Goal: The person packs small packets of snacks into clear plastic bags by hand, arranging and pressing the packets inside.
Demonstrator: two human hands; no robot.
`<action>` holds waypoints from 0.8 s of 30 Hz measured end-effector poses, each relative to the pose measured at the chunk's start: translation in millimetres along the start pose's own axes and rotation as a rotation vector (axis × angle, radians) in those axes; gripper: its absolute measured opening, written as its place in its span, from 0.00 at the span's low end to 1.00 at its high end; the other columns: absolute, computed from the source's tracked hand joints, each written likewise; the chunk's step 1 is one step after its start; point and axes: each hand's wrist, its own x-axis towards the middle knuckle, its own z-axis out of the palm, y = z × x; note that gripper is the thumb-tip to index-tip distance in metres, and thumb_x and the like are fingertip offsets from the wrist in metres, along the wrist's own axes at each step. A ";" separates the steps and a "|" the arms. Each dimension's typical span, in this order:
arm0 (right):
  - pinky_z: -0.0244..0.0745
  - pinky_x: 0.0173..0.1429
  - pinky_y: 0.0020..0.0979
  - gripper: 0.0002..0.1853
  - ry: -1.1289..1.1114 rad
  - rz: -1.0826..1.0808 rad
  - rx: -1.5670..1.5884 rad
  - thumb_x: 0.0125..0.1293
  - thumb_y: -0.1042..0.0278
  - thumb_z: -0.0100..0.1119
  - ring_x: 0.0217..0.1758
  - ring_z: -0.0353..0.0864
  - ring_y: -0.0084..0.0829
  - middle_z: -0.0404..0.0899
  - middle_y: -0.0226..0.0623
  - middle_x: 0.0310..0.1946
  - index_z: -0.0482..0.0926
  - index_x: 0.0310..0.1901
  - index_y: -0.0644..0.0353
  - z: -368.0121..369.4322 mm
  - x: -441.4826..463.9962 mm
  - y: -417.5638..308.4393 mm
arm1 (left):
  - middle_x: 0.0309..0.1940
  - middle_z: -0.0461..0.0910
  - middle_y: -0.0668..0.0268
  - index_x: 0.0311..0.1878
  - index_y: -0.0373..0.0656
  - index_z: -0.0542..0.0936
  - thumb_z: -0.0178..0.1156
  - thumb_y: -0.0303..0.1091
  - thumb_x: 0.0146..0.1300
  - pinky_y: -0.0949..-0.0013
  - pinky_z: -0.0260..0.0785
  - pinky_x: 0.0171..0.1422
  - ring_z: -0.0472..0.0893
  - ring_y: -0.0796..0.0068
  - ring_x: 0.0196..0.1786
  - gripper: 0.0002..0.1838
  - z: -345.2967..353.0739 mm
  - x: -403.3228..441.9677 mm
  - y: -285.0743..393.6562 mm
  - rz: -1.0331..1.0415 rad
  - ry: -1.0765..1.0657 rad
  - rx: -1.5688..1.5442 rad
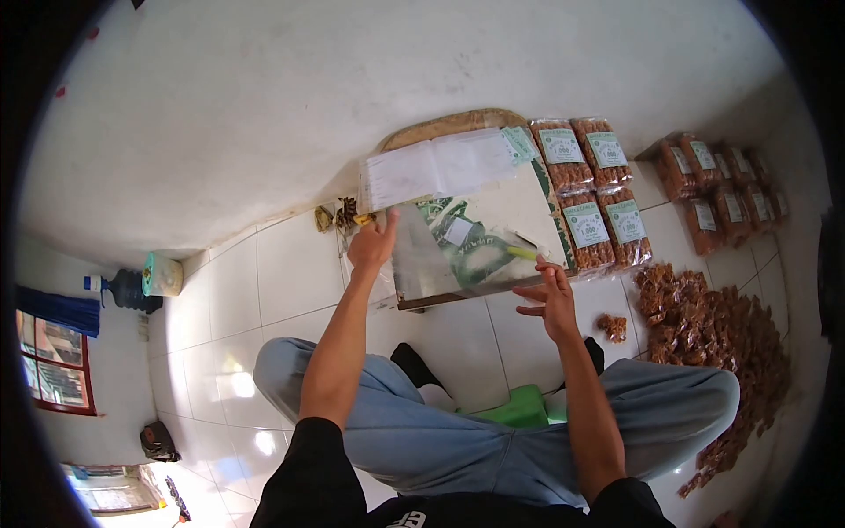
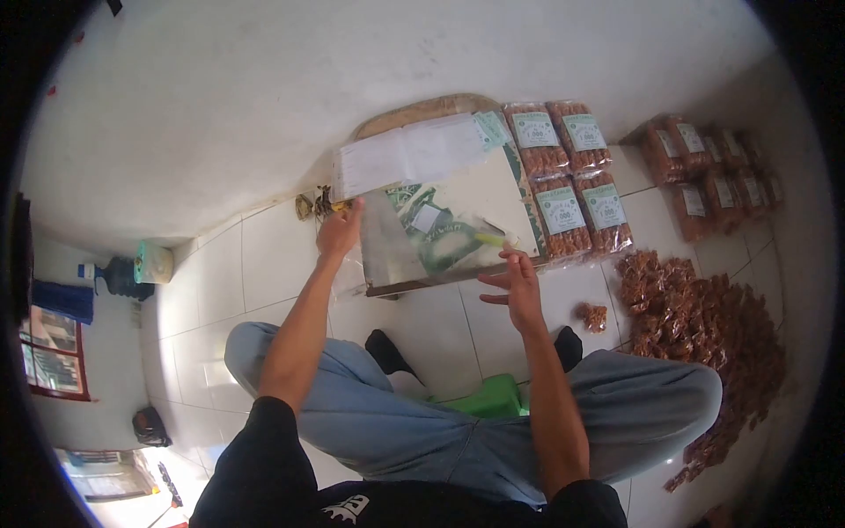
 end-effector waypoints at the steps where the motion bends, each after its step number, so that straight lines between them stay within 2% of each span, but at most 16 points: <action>1: 0.87 0.37 0.45 0.16 0.006 0.012 0.018 0.78 0.49 0.41 0.49 0.85 0.43 0.60 0.33 0.69 0.68 0.55 0.49 3.8 0.1 1.0 | 0.29 0.83 0.54 0.34 0.40 0.79 0.52 0.67 0.65 0.53 0.71 0.47 0.83 0.53 0.40 0.32 9.2 11.5 -15.0 0.001 -0.001 -0.002; 3: 0.87 0.39 0.47 0.16 0.015 0.023 0.038 0.78 0.49 0.40 0.50 0.85 0.43 0.59 0.33 0.69 0.68 0.56 0.48 10.8 0.7 3.9 | 0.22 0.78 0.59 0.28 0.42 0.76 0.51 0.69 0.65 0.56 0.70 0.36 0.80 0.60 0.31 0.33 11.9 25.1 -33.3 -0.174 0.187 -0.785; 4: 0.86 0.41 0.48 0.16 0.015 0.030 0.066 0.78 0.49 0.41 0.52 0.84 0.44 0.59 0.33 0.69 0.67 0.57 0.47 14.1 1.6 5.8 | 0.22 0.78 0.59 0.28 0.42 0.76 0.51 0.69 0.65 0.56 0.70 0.36 0.80 0.60 0.31 0.33 12.0 20.4 -34.7 -0.170 0.183 -0.784; 6: 0.86 0.43 0.49 0.16 0.019 0.035 0.094 0.78 0.49 0.41 0.54 0.83 0.44 0.58 0.33 0.69 0.66 0.59 0.46 18.9 3.4 11.1 | 0.17 0.69 0.69 0.23 0.47 0.72 0.55 0.66 0.64 0.64 0.66 0.25 0.74 0.70 0.24 0.30 16.8 -13.3 -40.7 -0.489 0.173 -1.263; 8: 0.84 0.49 0.52 0.16 -0.040 0.071 0.156 0.77 0.49 0.42 0.57 0.80 0.45 0.59 0.33 0.68 0.65 0.60 0.45 22.0 6.2 17.7 | 0.18 0.66 0.73 0.23 0.52 0.68 0.60 0.63 0.62 0.72 0.63 0.20 0.70 0.76 0.22 0.26 53.6 -66.3 -31.7 -0.478 -0.112 -1.313; 9: 0.84 0.49 0.52 0.16 -0.042 0.074 0.153 0.77 0.49 0.42 0.57 0.80 0.45 0.59 0.33 0.68 0.65 0.60 0.45 24.6 6.1 19.4 | 0.23 0.70 0.72 0.30 0.48 0.74 0.62 0.62 0.60 0.71 0.68 0.27 0.73 0.76 0.26 0.25 58.2 -99.9 -7.2 -0.642 -0.237 -1.338; 11: 0.82 0.53 0.53 0.18 -0.062 0.104 0.210 0.77 0.50 0.43 0.60 0.78 0.45 0.60 0.33 0.68 0.66 0.61 0.48 28.1 6.2 22.2 | 0.27 0.73 0.71 0.41 0.46 0.79 0.64 0.56 0.62 0.71 0.72 0.37 0.74 0.76 0.30 0.21 55.7 -158.8 43.6 -0.706 -0.476 -1.418; 14: 0.81 0.56 0.50 0.22 -0.082 0.083 0.207 0.77 0.49 0.45 0.62 0.76 0.42 0.65 0.34 0.65 0.67 0.62 0.56 25.2 6.7 35.1 | 0.33 0.78 0.70 0.49 0.45 0.80 0.65 0.47 0.64 0.68 0.74 0.46 0.77 0.74 0.37 0.17 105.6 -185.9 50.6 -0.593 -0.520 -1.575; 15: 0.82 0.53 0.43 0.25 -0.057 0.067 0.118 0.75 0.48 0.48 0.56 0.80 0.36 0.77 0.35 0.55 0.75 0.55 0.64 15.2 1.5 39.0 | 0.41 0.82 0.69 0.48 0.44 0.80 0.63 0.40 0.65 0.66 0.75 0.48 0.80 0.73 0.41 0.13 104.4 -190.2 55.9 -0.575 -0.451 -1.516; 16: 0.82 0.53 0.43 0.25 -0.018 0.058 0.113 0.75 0.48 0.48 0.56 0.80 0.36 0.77 0.35 0.55 0.75 0.55 0.64 2.6 1.1 38.8 | 0.44 0.83 0.67 0.49 0.43 0.79 0.63 0.39 0.65 0.66 0.76 0.50 0.81 0.73 0.42 0.13 107.4 -190.7 55.6 -0.571 -0.436 -1.516; 18: 0.82 0.47 0.35 0.25 0.105 -0.052 -0.207 0.74 0.47 0.49 0.44 0.84 0.35 0.83 0.39 0.45 0.80 0.49 0.66 -19.8 -0.5 33.6 | 0.46 0.83 0.64 0.48 0.42 0.79 0.64 0.38 0.65 0.65 0.77 0.51 0.81 0.72 0.44 0.13 112.3 -190.1 55.1 -0.582 -0.427 -1.517; 19: 0.79 0.42 0.36 0.23 0.259 -0.080 -0.305 0.74 0.50 0.50 0.34 0.83 0.37 0.84 0.37 0.31 0.83 0.37 0.64 -30.6 -4.8 23.0 | 0.46 0.83 0.63 0.48 0.42 0.78 0.65 0.38 0.65 0.65 0.78 0.52 0.82 0.72 0.44 0.13 111.4 -189.1 54.7 -0.598 -0.433 -1.512; 21: 0.76 0.38 0.41 0.19 0.669 -0.183 -0.854 0.72 0.55 0.52 0.30 0.81 0.45 0.82 0.42 0.26 0.81 0.32 0.62 -75.6 0.6 26.0 | 0.46 0.83 0.62 0.48 0.41 0.78 0.65 0.39 0.65 0.64 0.78 0.53 0.82 0.71 0.44 0.14 109.3 -186.0 59.5 -0.620 -0.455 -1.484; 22: 0.74 0.40 0.47 0.15 0.838 -0.292 -0.949 0.69 0.60 0.53 0.32 0.79 0.53 0.80 0.48 0.27 0.79 0.30 0.62 -99.8 4.5 34.8 | 0.46 0.83 0.61 0.47 0.40 0.78 0.66 0.40 0.64 0.64 0.78 0.53 0.82 0.71 0.44 0.15 108.6 -185.1 60.4 -0.646 -0.449 -1.460; 23: 0.74 0.44 0.49 0.11 0.945 -0.347 -1.134 0.67 0.60 0.55 0.39 0.80 0.53 0.81 0.47 0.34 0.80 0.35 0.59 -118.9 -1.2 36.8 | 0.48 0.83 0.60 0.50 0.38 0.78 0.67 0.43 0.64 0.64 0.78 0.54 0.83 0.68 0.47 0.19 112.3 -182.9 59.4 -0.620 -0.442 -1.441; 24: 0.75 0.50 0.49 0.16 0.931 -0.147 -1.289 0.64 0.56 0.58 0.52 0.78 0.51 0.78 0.47 0.46 0.79 0.48 0.55 -139.5 -9.2 35.0 | 0.48 0.83 0.60 0.50 0.38 0.78 0.67 0.43 0.64 0.64 0.78 0.54 0.83 0.68 0.47 0.19 112.7 -181.8 60.7 -0.615 -0.460 -1.435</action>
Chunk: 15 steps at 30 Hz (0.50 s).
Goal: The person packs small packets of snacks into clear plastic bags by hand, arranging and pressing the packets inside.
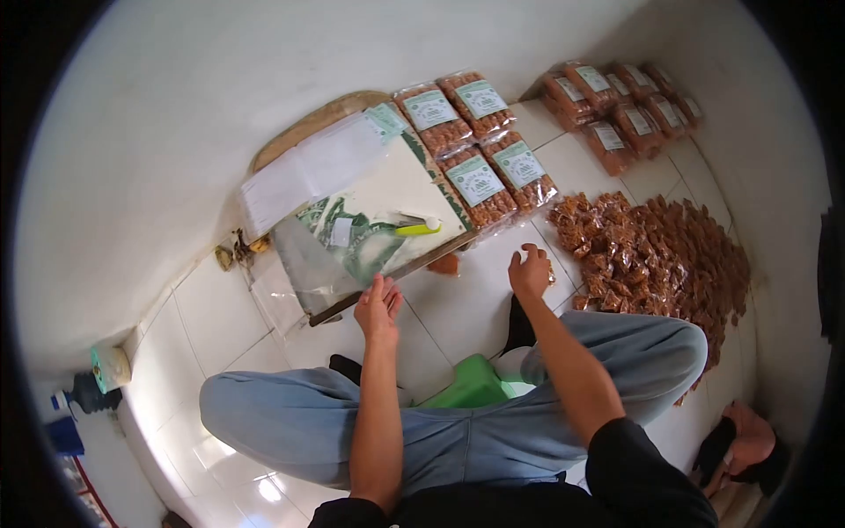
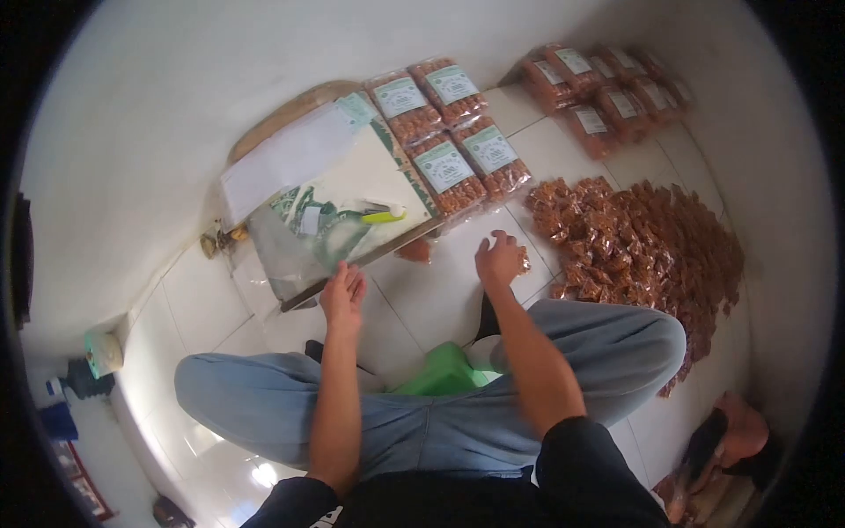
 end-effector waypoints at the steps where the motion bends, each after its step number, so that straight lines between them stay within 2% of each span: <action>1: 0.75 0.53 0.50 0.22 -0.134 0.056 -0.116 0.62 0.53 0.60 0.57 0.75 0.51 0.74 0.47 0.52 0.74 0.56 0.52 -8.4 6.5 12.1 | 0.49 0.82 0.59 0.52 0.37 0.77 0.67 0.44 0.64 0.64 0.78 0.54 0.83 0.67 0.48 0.22 3.2 0.0 2.6 0.009 0.020 0.034; 2: 0.74 0.57 0.51 0.30 -0.272 0.111 -0.230 0.61 0.49 0.61 0.62 0.71 0.51 0.70 0.47 0.58 0.70 0.63 0.49 -13.9 11.2 21.4 | 0.49 0.82 0.58 0.54 0.36 0.77 0.67 0.44 0.63 0.64 0.78 0.54 0.83 0.65 0.49 0.24 5.6 -0.8 4.8 0.019 0.043 0.069; 3: 0.74 0.57 0.51 0.30 -0.267 0.123 -0.229 0.61 0.49 0.61 0.62 0.71 0.51 0.70 0.47 0.58 0.70 0.63 0.49 -18.1 13.8 26.5 | 0.50 0.82 0.56 0.58 0.35 0.76 0.66 0.46 0.64 0.64 0.77 0.54 0.82 0.62 0.51 0.27 7.1 -3.6 6.3 0.033 0.042 0.098; 5: 0.72 0.61 0.54 0.40 -0.425 0.246 -0.337 0.58 0.43 0.63 0.66 0.67 0.51 0.63 0.47 0.63 0.61 0.70 0.46 -24.6 24.1 34.0 | 0.51 0.82 0.56 0.57 0.35 0.76 0.66 0.46 0.64 0.64 0.77 0.53 0.82 0.62 0.51 0.27 9.4 -4.5 7.0 0.041 0.040 0.128; 8: 0.71 0.62 0.52 0.44 -0.542 0.219 -0.331 0.56 0.40 0.66 0.67 0.67 0.53 0.60 0.49 0.67 0.59 0.71 0.46 -19.3 27.5 53.6 | 0.50 0.81 0.56 0.59 0.34 0.74 0.66 0.49 0.63 0.63 0.77 0.52 0.82 0.61 0.51 0.31 8.1 -2.9 5.1 0.059 0.037 0.183; 9: 0.72 0.61 0.53 0.43 -0.528 0.223 -0.248 0.55 0.41 0.66 0.64 0.69 0.57 0.61 0.54 0.65 0.60 0.70 0.46 -12.0 27.2 61.1 | 0.47 0.80 0.58 0.58 0.33 0.74 0.66 0.53 0.63 0.63 0.77 0.50 0.82 0.62 0.50 0.33 11.4 -5.8 7.0 0.053 0.065 0.215; 12: 0.72 0.60 0.54 0.42 -0.457 0.231 -0.108 0.54 0.43 0.67 0.61 0.70 0.60 0.64 0.60 0.61 0.61 0.68 0.45 11.6 23.4 87.3 | 0.42 0.78 0.62 0.53 0.33 0.73 0.63 0.61 0.61 0.62 0.77 0.48 0.81 0.65 0.47 0.36 13.5 -12.4 8.5 0.018 0.078 0.310; 13: 0.71 0.59 0.55 0.42 -0.407 0.183 -0.063 0.54 0.45 0.67 0.57 0.70 0.63 0.66 0.64 0.58 0.62 0.67 0.52 17.1 21.8 94.2 | 0.39 0.76 0.64 0.51 0.33 0.73 0.62 0.66 0.60 0.62 0.77 0.47 0.80 0.66 0.46 0.38 13.7 -15.1 8.9 -0.011 0.071 0.366; 15: 0.71 0.60 0.54 0.43 -0.334 0.209 -0.031 0.53 0.45 0.68 0.58 0.70 0.63 0.67 0.63 0.57 0.61 0.67 0.55 28.7 20.4 99.9 | 0.39 0.75 0.64 0.48 0.35 0.73 0.59 0.69 0.59 0.63 0.77 0.46 0.80 0.67 0.45 0.39 14.6 -19.7 10.5 -0.019 0.054 0.402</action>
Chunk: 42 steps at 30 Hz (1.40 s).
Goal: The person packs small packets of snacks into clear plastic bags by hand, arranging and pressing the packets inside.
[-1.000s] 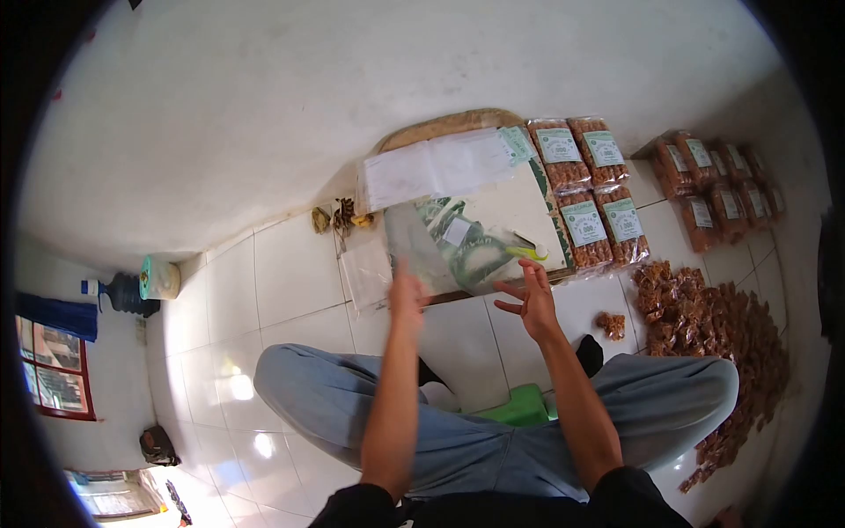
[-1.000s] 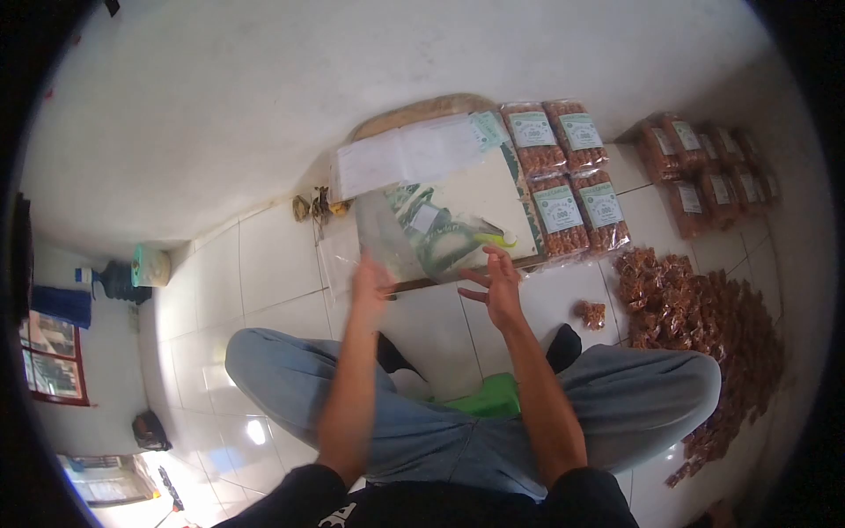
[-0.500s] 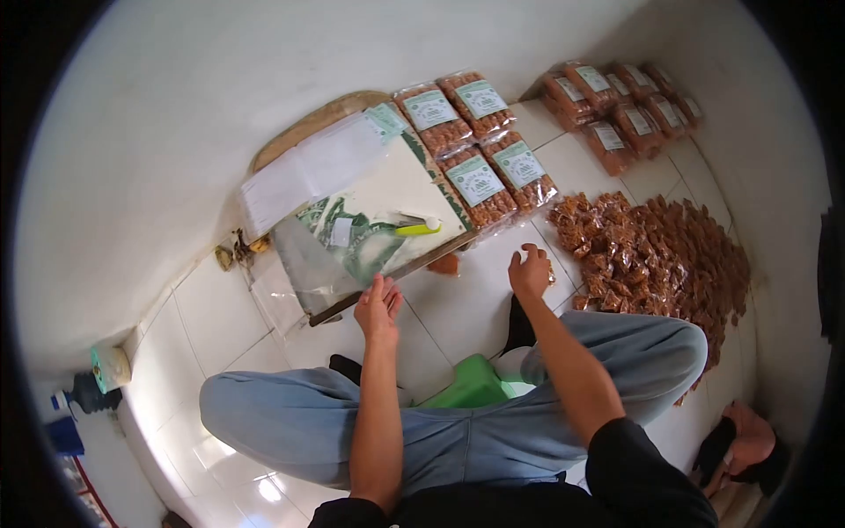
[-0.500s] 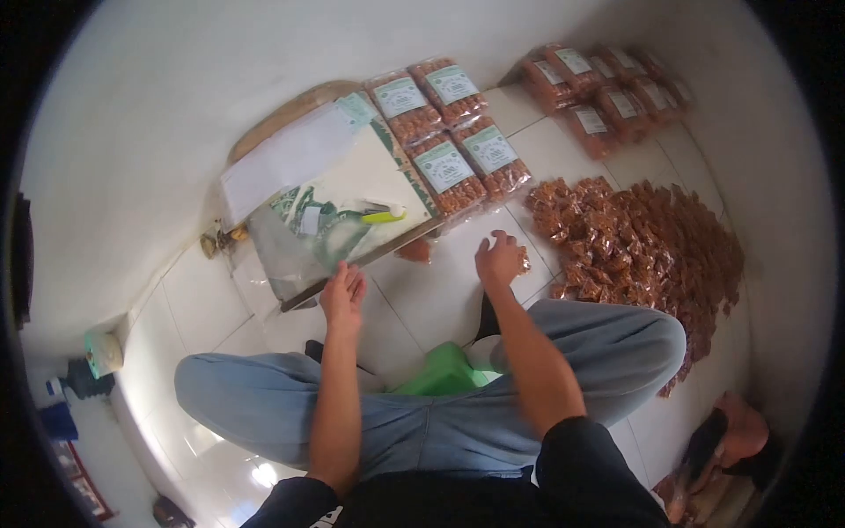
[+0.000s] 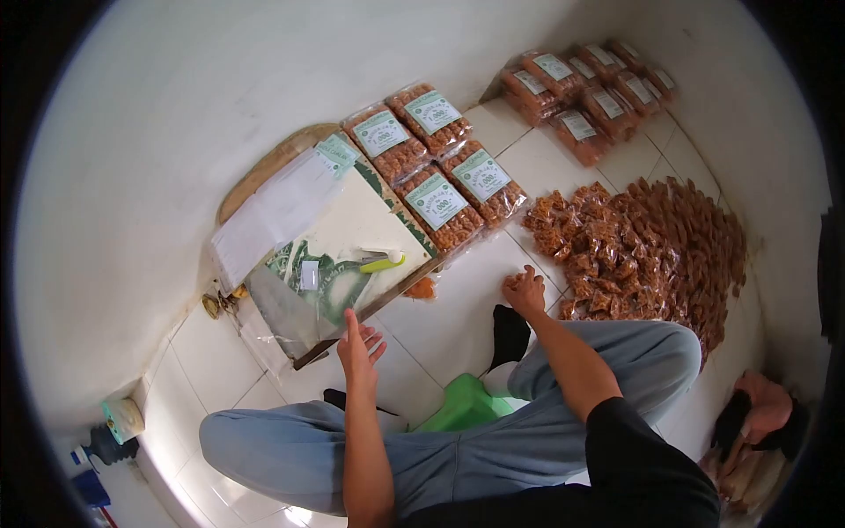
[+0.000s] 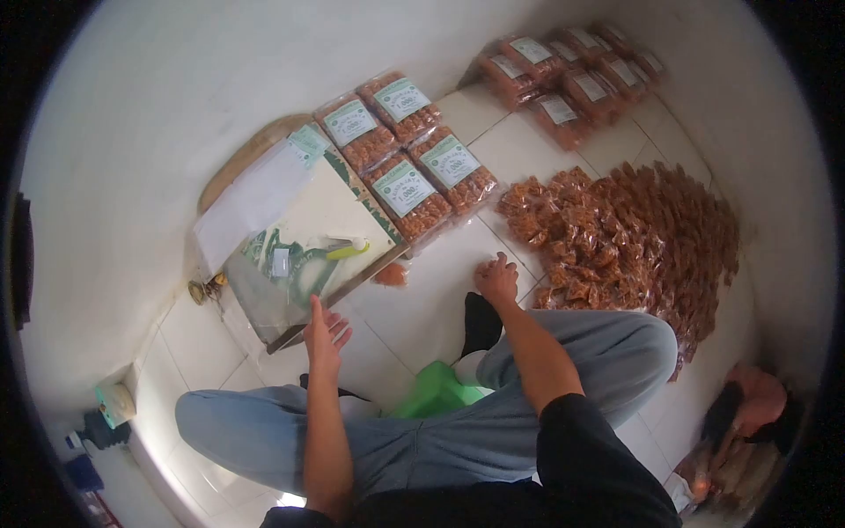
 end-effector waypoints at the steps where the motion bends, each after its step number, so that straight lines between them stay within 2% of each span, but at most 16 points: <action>1: 0.71 0.60 0.53 0.44 0.066 0.018 0.035 0.53 0.46 0.68 0.58 0.70 0.62 0.67 0.63 0.57 0.61 0.67 0.59 2.7 -0.5 2.9 | 0.38 0.75 0.64 0.46 0.36 0.72 0.57 0.71 0.59 0.63 0.77 0.45 0.79 0.68 0.45 0.40 0.4 -2.3 -0.4 -0.010 -0.014 0.032; 5: 0.71 0.61 0.50 0.44 0.074 0.037 0.065 0.54 0.45 0.69 0.58 0.71 0.60 0.68 0.63 0.56 0.62 0.65 0.65 -2.4 -1.4 1.2 | 0.39 0.75 0.63 0.46 0.36 0.73 0.56 0.73 0.59 0.62 0.77 0.46 0.79 0.67 0.45 0.41 -2.0 -3.4 -2.3 -0.055 -0.050 0.055; 8: 0.72 0.59 0.48 0.38 0.098 -0.066 0.072 0.60 0.46 0.63 0.59 0.72 0.53 0.69 0.56 0.57 0.65 0.62 0.65 -11.3 -6.4 -1.4 | 0.39 0.76 0.63 0.49 0.36 0.72 0.55 0.73 0.59 0.60 0.76 0.47 0.79 0.67 0.46 0.42 -2.2 -4.4 -5.5 -0.067 -0.042 0.072; 14: 0.71 0.61 0.45 0.31 0.119 -0.019 0.172 0.57 0.51 0.70 0.60 0.71 0.51 0.71 0.50 0.55 0.70 0.54 0.64 -16.4 -15.4 -6.6 | 0.45 0.75 0.60 0.58 0.33 0.69 0.55 0.74 0.58 0.60 0.75 0.50 0.78 0.65 0.49 0.47 -2.5 -0.3 -10.7 -0.084 -0.065 0.076; 17: 0.73 0.57 0.42 0.28 0.188 -0.067 0.127 0.55 0.50 0.72 0.56 0.73 0.49 0.72 0.49 0.53 0.74 0.47 0.64 -11.7 -16.6 -0.4 | 0.48 0.75 0.59 0.61 0.32 0.68 0.54 0.75 0.58 0.59 0.74 0.51 0.78 0.65 0.51 0.49 -3.4 -1.5 -10.5 -0.083 -0.079 0.087; 19: 0.72 0.56 0.41 0.26 0.282 -0.223 -0.032 0.53 0.49 0.73 0.57 0.72 0.47 0.73 0.47 0.52 0.75 0.42 0.63 -12.2 -19.6 2.2 | 0.51 0.75 0.57 0.63 0.32 0.67 0.53 0.76 0.58 0.59 0.74 0.53 0.77 0.64 0.53 0.51 -3.9 -1.7 -10.5 -0.082 -0.093 0.087; 23: 0.74 0.55 0.42 0.25 0.259 -0.272 -0.048 0.53 0.51 0.74 0.54 0.77 0.45 0.76 0.45 0.49 0.76 0.39 0.63 -26.5 -25.0 -6.3 | 0.54 0.73 0.55 0.67 0.32 0.64 0.52 0.76 0.58 0.58 0.73 0.55 0.76 0.62 0.56 0.53 -4.6 -5.2 -11.2 -0.085 -0.112 0.082; 25: 0.78 0.46 0.38 0.22 0.043 -0.091 0.414 0.58 0.54 0.71 0.44 0.82 0.38 0.80 0.43 0.45 0.75 0.42 0.63 -34.8 -18.8 -8.7 | 0.57 0.72 0.54 0.69 0.32 0.61 0.51 0.76 0.59 0.57 0.72 0.56 0.75 0.61 0.58 0.54 -5.8 -5.2 -12.6 -0.086 -0.126 0.068; 26: 0.78 0.46 0.38 0.22 0.042 -0.092 0.411 0.58 0.54 0.71 0.44 0.82 0.38 0.80 0.43 0.45 0.75 0.42 0.63 -32.9 -9.4 -4.3 | 0.57 0.72 0.54 0.69 0.32 0.61 0.51 0.76 0.59 0.57 0.72 0.56 0.75 0.61 0.58 0.54 -6.1 -5.1 -12.8 -0.089 -0.125 0.065; 28: 0.79 0.39 0.34 0.18 -0.089 0.147 0.914 0.63 0.61 0.66 0.35 0.83 0.34 0.82 0.42 0.41 0.73 0.47 0.61 -30.0 10.1 3.9 | 0.58 0.72 0.53 0.70 0.32 0.60 0.51 0.77 0.58 0.57 0.72 0.56 0.75 0.61 0.59 0.55 -5.9 -5.1 -12.9 -0.098 -0.127 0.041; 32: 0.78 0.42 0.38 0.18 -0.216 0.164 1.283 0.62 0.71 0.62 0.41 0.79 0.29 0.78 0.35 0.37 0.70 0.53 0.54 -62.9 5.4 -14.9 | 0.58 0.72 0.54 0.70 0.33 0.60 0.51 0.77 0.58 0.56 0.72 0.55 0.75 0.62 0.58 0.55 -5.4 -2.5 -13.8 -0.116 -0.129 0.032; 33: 0.78 0.42 0.38 0.18 -0.216 0.162 1.279 0.62 0.71 0.62 0.41 0.79 0.29 0.78 0.35 0.37 0.70 0.53 0.54 -65.1 9.3 -16.4 | 0.58 0.71 0.54 0.70 0.33 0.60 0.51 0.77 0.58 0.56 0.72 0.55 0.75 0.62 0.58 0.55 -4.6 -3.8 -13.5 -0.122 -0.129 0.036; 35: 0.82 0.49 0.43 0.16 -0.213 0.260 1.316 0.60 0.75 0.57 0.48 0.83 0.39 0.79 0.46 0.48 0.69 0.50 0.60 -72.1 18.6 -17.6 | 0.58 0.71 0.54 0.70 0.33 0.60 0.51 0.77 0.58 0.56 0.72 0.55 0.75 0.62 0.57 0.56 -3.1 -5.0 -13.4 -0.130 -0.127 0.037; 37: 0.80 0.47 0.41 0.16 -0.222 0.239 1.351 0.58 0.75 0.55 0.47 0.83 0.38 0.79 0.44 0.47 0.70 0.49 0.58 -81.6 20.9 -19.7 | 0.58 0.71 0.55 0.70 0.33 0.60 0.51 0.78 0.57 0.56 0.72 0.54 0.75 0.63 0.56 0.56 -3.2 -5.2 -15.2 -0.130 -0.133 0.040; 41: 0.72 0.39 0.32 0.14 -0.100 0.230 1.130 0.56 0.69 0.58 0.46 0.82 0.29 0.82 0.31 0.37 0.73 0.45 0.54 -82.1 42.3 -5.9 | 0.57 0.71 0.55 0.70 0.33 0.60 0.52 0.78 0.57 0.57 0.72 0.55 0.75 0.63 0.57 0.56 -1.8 -4.8 -15.3 -0.126 -0.125 0.039; 42: 0.71 0.39 0.31 0.11 -0.125 0.204 1.028 0.56 0.71 0.58 0.40 0.81 0.26 0.81 0.29 0.34 0.74 0.42 0.53 -83.7 47.2 -0.9 | 0.59 0.70 0.55 0.71 0.34 0.58 0.52 0.78 0.56 0.55 0.70 0.57 0.74 0.61 0.59 0.57 -2.4 -4.4 -14.7 -0.135 -0.134 0.037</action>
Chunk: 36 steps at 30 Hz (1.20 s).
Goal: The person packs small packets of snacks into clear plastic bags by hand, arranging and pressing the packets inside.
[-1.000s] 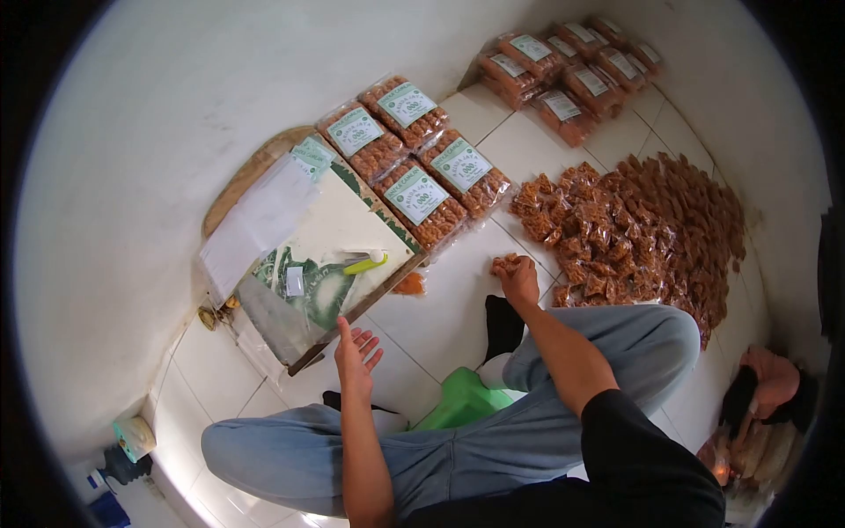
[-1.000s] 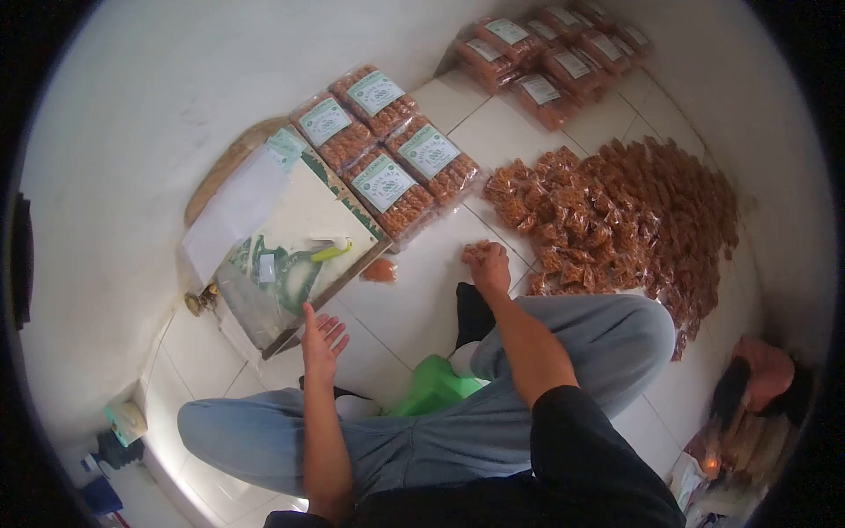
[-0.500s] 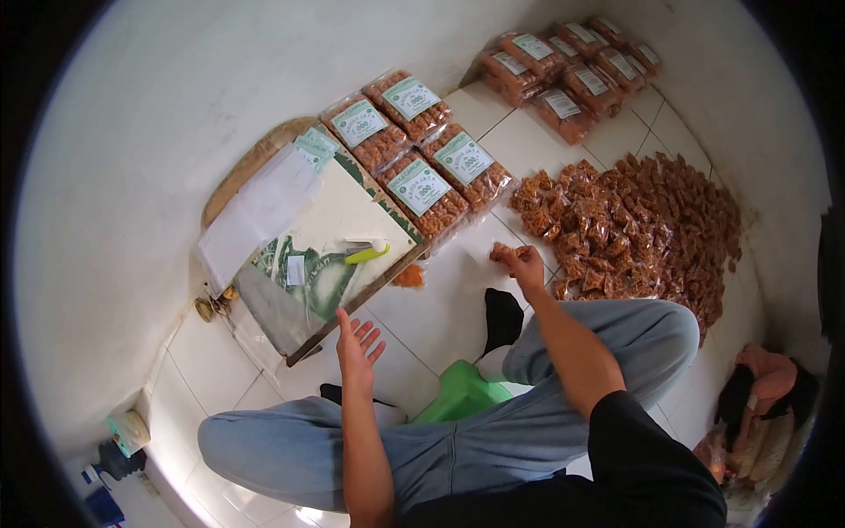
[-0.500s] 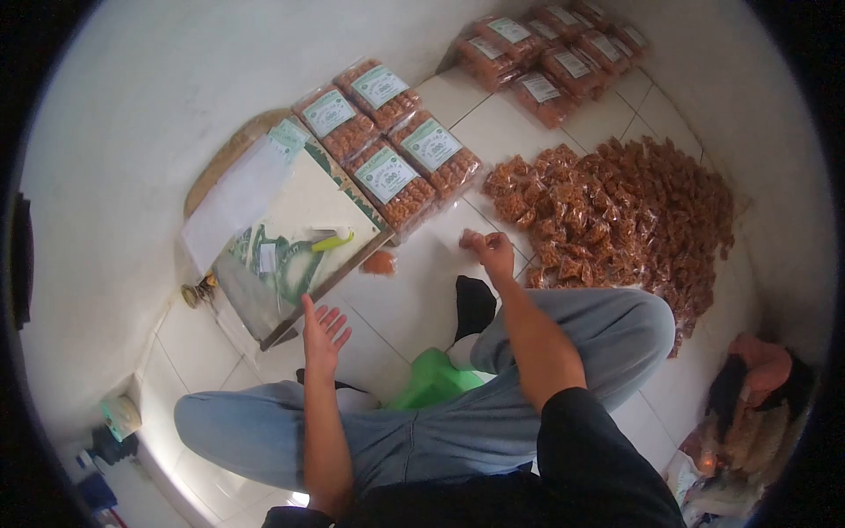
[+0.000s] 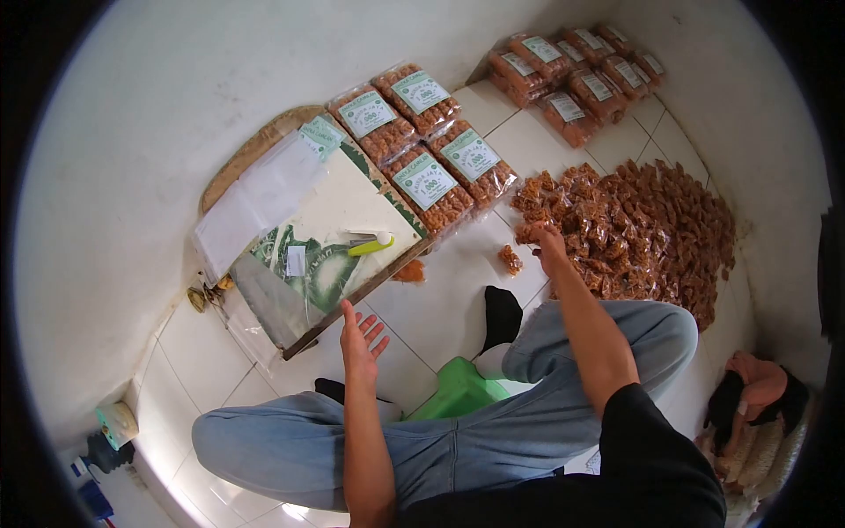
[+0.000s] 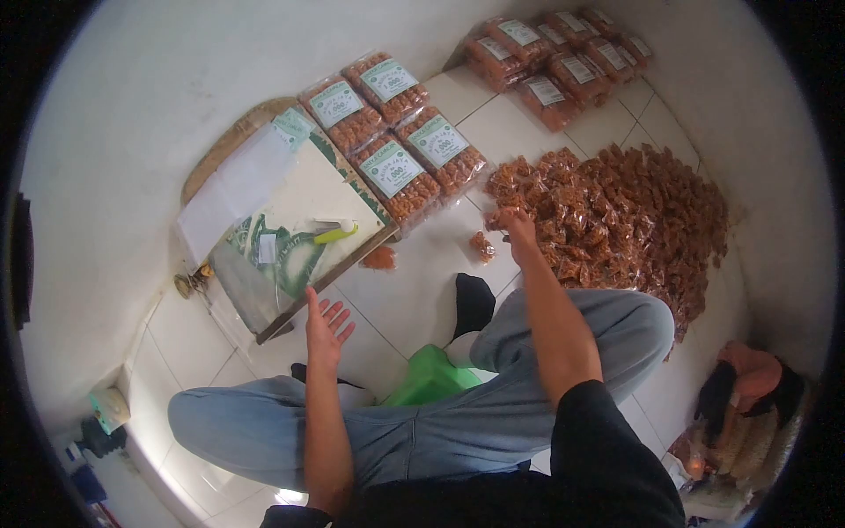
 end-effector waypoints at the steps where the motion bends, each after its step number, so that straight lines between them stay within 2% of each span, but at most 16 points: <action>1: 0.71 0.38 0.30 0.09 -0.022 -0.007 -0.105 0.56 0.72 0.59 0.35 0.79 0.23 0.80 0.26 0.30 0.75 0.39 0.51 -3.9 4.6 1.3 | 0.61 0.69 0.54 0.72 0.35 0.57 0.52 0.78 0.55 0.53 0.69 0.60 0.72 0.60 0.61 0.58 -1.0 0.3 0.3 -0.009 -0.009 -0.002; 5: 0.73 0.35 0.30 0.10 -0.050 0.013 -0.156 0.55 0.72 0.60 0.30 0.79 0.23 0.83 0.31 0.32 0.76 0.41 0.55 -12.9 23.6 15.3 | 0.61 0.69 0.54 0.72 0.35 0.57 0.53 0.79 0.55 0.53 0.69 0.59 0.72 0.60 0.61 0.58 -2.5 1.7 -0.4 -0.013 -0.006 -0.006; 7: 0.76 0.34 0.32 0.17 -0.250 -0.097 -0.366 0.55 0.72 0.62 0.27 0.81 0.25 0.83 0.35 0.32 0.76 0.48 0.59 -6.8 21.3 12.7 | 0.61 0.69 0.54 0.72 0.35 0.57 0.53 0.79 0.55 0.54 0.69 0.59 0.72 0.60 0.61 0.58 -1.0 0.8 0.8 -0.021 0.004 -0.007; 9: 0.79 0.35 0.33 0.25 -0.280 0.014 -0.400 0.53 0.71 0.65 0.27 0.81 0.27 0.82 0.36 0.31 0.73 0.54 0.63 -4.1 19.3 14.6 | 0.60 0.69 0.54 0.72 0.35 0.57 0.53 0.79 0.54 0.54 0.69 0.59 0.72 0.60 0.61 0.58 -0.7 1.8 -0.3 -0.030 0.007 -0.001; 11: 0.79 0.37 0.33 0.31 -0.234 -0.241 -0.942 0.49 0.67 0.70 0.33 0.82 0.30 0.82 0.39 0.33 0.71 0.55 0.65 0.2 17.4 23.5 | 0.60 0.70 0.54 0.72 0.35 0.57 0.53 0.79 0.54 0.54 0.69 0.59 0.73 0.60 0.60 0.58 0.2 2.6 -0.8 -0.035 0.009 0.005; 12: 0.79 0.45 0.35 0.38 -0.228 -0.047 -0.829 0.45 0.61 0.74 0.39 0.82 0.34 0.81 0.43 0.36 0.70 0.58 0.65 11.0 -0.1 12.6 | 0.60 0.70 0.54 0.72 0.35 0.57 0.53 0.79 0.54 0.55 0.69 0.59 0.73 0.60 0.60 0.58 1.4 2.2 -1.5 -0.042 0.012 0.011; 13: 0.79 0.45 0.35 0.38 -0.227 -0.048 -0.828 0.45 0.61 0.74 0.39 0.82 0.34 0.81 0.43 0.36 0.70 0.58 0.65 14.6 -3.9 15.3 | 0.60 0.70 0.54 0.72 0.35 0.57 0.53 0.79 0.55 0.55 0.69 0.59 0.73 0.60 0.60 0.58 2.3 2.0 -2.1 -0.047 0.013 0.019; 16: 0.74 0.57 0.45 0.38 -0.271 -0.210 -1.095 0.57 0.49 0.67 0.52 0.76 0.51 0.73 0.59 0.49 0.65 0.59 0.71 15.8 -8.5 31.7 | 0.60 0.70 0.53 0.72 0.35 0.57 0.52 0.78 0.56 0.55 0.69 0.59 0.73 0.60 0.60 0.57 3.2 3.6 -6.0 -0.050 0.003 0.032; 20: 0.65 0.65 0.58 0.39 -0.166 -0.338 -1.370 0.58 0.44 0.60 0.65 0.64 0.57 0.66 0.58 0.59 0.63 0.63 0.65 -1.4 -3.5 77.4 | 0.56 0.72 0.56 0.70 0.35 0.60 0.52 0.77 0.58 0.57 0.72 0.54 0.75 0.63 0.56 0.54 5.2 3.7 -6.8 -0.047 0.023 0.034; 23: 0.69 0.61 0.53 0.39 -0.122 -0.361 -1.422 0.58 0.43 0.60 0.60 0.69 0.58 0.67 0.58 0.55 0.64 0.63 0.65 5.7 -22.7 71.5 | 0.61 0.70 0.52 0.72 0.34 0.57 0.51 0.78 0.57 0.54 0.69 0.59 0.73 0.59 0.61 0.57 4.9 3.9 -5.9 -0.050 -0.003 0.042; 27: 0.72 0.60 0.47 0.33 -0.236 -0.420 -1.247 0.55 0.56 0.66 0.57 0.74 0.53 0.73 0.54 0.50 0.66 0.59 0.64 9.1 -22.7 68.4 | 0.57 0.72 0.55 0.70 0.34 0.59 0.50 0.75 0.61 0.56 0.71 0.56 0.75 0.62 0.57 0.52 4.2 4.7 -7.9 -0.057 0.017 0.037; 31: 0.77 0.54 0.40 0.30 -0.088 -0.282 -0.926 0.53 0.57 0.72 0.50 0.81 0.44 0.79 0.50 0.44 0.71 0.52 0.63 12.7 -14.7 55.7 | 0.56 0.72 0.55 0.70 0.35 0.60 0.50 0.75 0.61 0.56 0.71 0.55 0.75 0.63 0.56 0.52 3.6 5.5 -10.0 -0.052 0.017 0.036; 32: 0.77 0.49 0.33 0.31 -0.030 -0.218 -0.673 0.51 0.52 0.75 0.46 0.82 0.36 0.81 0.39 0.41 0.72 0.50 0.62 10.5 0.0 63.9 | 0.56 0.72 0.55 0.70 0.35 0.60 0.50 0.75 0.61 0.56 0.71 0.55 0.75 0.63 0.56 0.52 3.6 6.0 -10.2 -0.048 0.018 0.033; 33: 0.77 0.49 0.33 0.31 -0.032 -0.222 -0.672 0.51 0.52 0.75 0.46 0.82 0.36 0.81 0.39 0.41 0.72 0.50 0.62 12.6 3.0 58.5 | 0.55 0.72 0.56 0.69 0.35 0.60 0.50 0.75 0.61 0.56 0.71 0.55 0.76 0.63 0.55 0.52 3.2 6.3 -11.3 -0.058 0.021 0.040; 35: 0.76 0.47 0.27 0.32 0.276 -0.284 0.002 0.50 0.51 0.75 0.42 0.80 0.29 0.81 0.32 0.39 0.74 0.52 0.60 18.9 16.4 42.9 | 0.55 0.73 0.56 0.69 0.35 0.61 0.50 0.75 0.61 0.56 0.71 0.54 0.76 0.63 0.55 0.51 3.2 7.1 -13.4 -0.063 0.026 0.044; 36: 0.76 0.47 0.27 0.32 0.271 -0.286 0.004 0.50 0.51 0.75 0.42 0.80 0.29 0.81 0.32 0.39 0.74 0.52 0.60 18.1 26.6 36.3 | 0.54 0.73 0.56 0.68 0.35 0.62 0.50 0.75 0.60 0.57 0.71 0.54 0.76 0.64 0.54 0.51 3.6 7.4 -15.1 -0.069 0.029 0.052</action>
